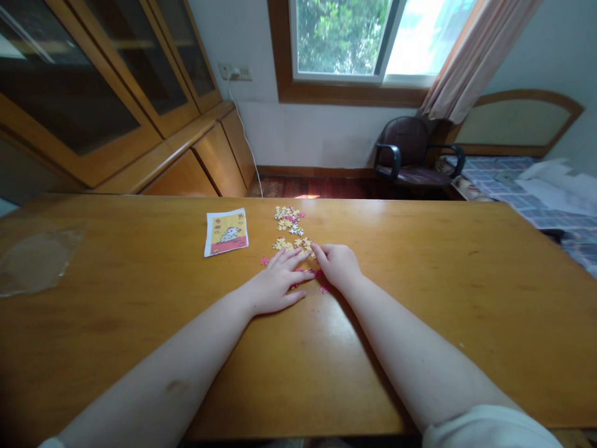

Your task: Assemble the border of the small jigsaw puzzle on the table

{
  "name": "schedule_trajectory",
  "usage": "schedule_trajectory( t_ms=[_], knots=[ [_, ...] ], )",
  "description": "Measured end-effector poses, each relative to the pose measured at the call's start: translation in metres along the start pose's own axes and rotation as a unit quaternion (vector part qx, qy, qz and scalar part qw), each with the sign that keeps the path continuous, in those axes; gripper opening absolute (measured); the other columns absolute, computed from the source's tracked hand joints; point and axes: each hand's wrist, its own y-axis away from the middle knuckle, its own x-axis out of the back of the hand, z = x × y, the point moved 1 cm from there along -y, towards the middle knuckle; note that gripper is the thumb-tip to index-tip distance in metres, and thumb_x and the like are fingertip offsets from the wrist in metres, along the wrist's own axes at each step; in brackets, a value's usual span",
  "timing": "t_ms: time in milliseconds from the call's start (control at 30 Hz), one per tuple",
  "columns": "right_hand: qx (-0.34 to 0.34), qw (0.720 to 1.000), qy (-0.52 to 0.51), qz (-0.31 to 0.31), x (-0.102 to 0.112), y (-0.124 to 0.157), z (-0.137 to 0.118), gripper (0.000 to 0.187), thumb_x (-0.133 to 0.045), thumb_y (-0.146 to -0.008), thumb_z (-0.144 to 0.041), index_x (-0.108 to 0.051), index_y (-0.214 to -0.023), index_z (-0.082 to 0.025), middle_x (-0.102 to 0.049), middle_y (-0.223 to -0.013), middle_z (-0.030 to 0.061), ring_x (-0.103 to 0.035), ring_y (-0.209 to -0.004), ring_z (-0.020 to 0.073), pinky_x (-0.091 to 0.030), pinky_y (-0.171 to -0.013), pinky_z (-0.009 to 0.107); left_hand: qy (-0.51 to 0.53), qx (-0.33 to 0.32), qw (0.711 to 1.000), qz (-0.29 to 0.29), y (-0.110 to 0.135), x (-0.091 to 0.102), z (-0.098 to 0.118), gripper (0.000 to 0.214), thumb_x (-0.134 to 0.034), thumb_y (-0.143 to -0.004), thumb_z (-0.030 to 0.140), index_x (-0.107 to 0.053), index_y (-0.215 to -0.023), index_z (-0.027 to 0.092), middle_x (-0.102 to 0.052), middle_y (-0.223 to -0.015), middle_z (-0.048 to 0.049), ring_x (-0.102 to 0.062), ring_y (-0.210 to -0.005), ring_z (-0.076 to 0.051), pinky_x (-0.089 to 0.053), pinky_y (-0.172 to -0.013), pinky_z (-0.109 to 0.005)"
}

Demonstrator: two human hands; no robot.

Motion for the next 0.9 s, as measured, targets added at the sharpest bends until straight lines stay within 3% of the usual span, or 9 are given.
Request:
schedule_trajectory(
  t_ms=[167,367,567,733,900],
  knots=[
    [0.011,1.0,0.014,-0.013,-0.001,0.001,-0.001,0.06,-0.035,-0.092,-0.056,-0.053,-0.048,-0.019,-0.057,-0.047,0.0039,-0.046,-0.047,0.0134,-0.028,-0.051,0.027,0.012,0.003,1.0,0.022,0.0,0.001,-0.003,0.035,-0.06,-0.084,0.032,-0.066,-0.118,0.026,-0.042,-0.148,-0.0107,-0.031,-0.139,-0.034,-0.023,-0.112,-0.061],
    [0.054,0.998,0.0,-0.015,0.0,0.002,-0.003,0.058,-0.033,-0.094,-0.054,-0.051,-0.051,-0.019,-0.054,-0.049,0.0018,-0.044,-0.05,0.0127,-0.029,-0.054,0.026,0.019,-0.003,0.996,0.083,0.002,0.004,-0.011,0.023,-0.055,-0.086,0.026,-0.071,-0.103,0.027,-0.058,-0.133,-0.005,-0.043,-0.13,-0.026,-0.023,-0.114,-0.053],
    [0.1,0.994,0.003,-0.051,-0.002,0.002,-0.003,0.058,-0.032,-0.095,-0.051,-0.049,-0.05,-0.018,-0.052,-0.05,0.0015,-0.043,-0.051,0.0122,-0.029,-0.055,0.026,0.02,-0.037,0.998,0.037,0.002,0.008,-0.012,0.016,-0.057,-0.084,0.022,-0.072,-0.085,0.027,-0.068,-0.094,-0.002,-0.055,-0.101,-0.02,-0.036,-0.104,-0.042],
    [0.091,0.994,-0.006,-0.053,-0.001,0.002,-0.001,0.057,-0.033,-0.095,-0.051,-0.051,-0.052,-0.018,-0.054,-0.052,0.0019,-0.046,-0.053,0.0129,-0.031,-0.056,0.026,0.009,-0.016,0.999,0.037,0.005,0.016,-0.016,0.011,-0.059,-0.078,0.02,-0.067,-0.07,0.022,-0.066,-0.084,-0.0024,-0.054,-0.092,-0.02,-0.04,-0.092,-0.037],
    [0.104,0.993,-0.009,-0.049,0.0,0.002,-0.001,0.056,-0.03,-0.096,-0.051,-0.05,-0.054,-0.019,-0.055,-0.055,0.0021,-0.048,-0.055,0.0135,-0.031,-0.059,0.026,-0.015,-0.008,0.999,0.037,0.008,0.024,-0.026,0.008,-0.063,-0.075,0.024,-0.062,-0.068,0.021,-0.064,-0.08,-0.0017,-0.055,-0.085,-0.019,-0.04,-0.087,-0.034]
  ],
)
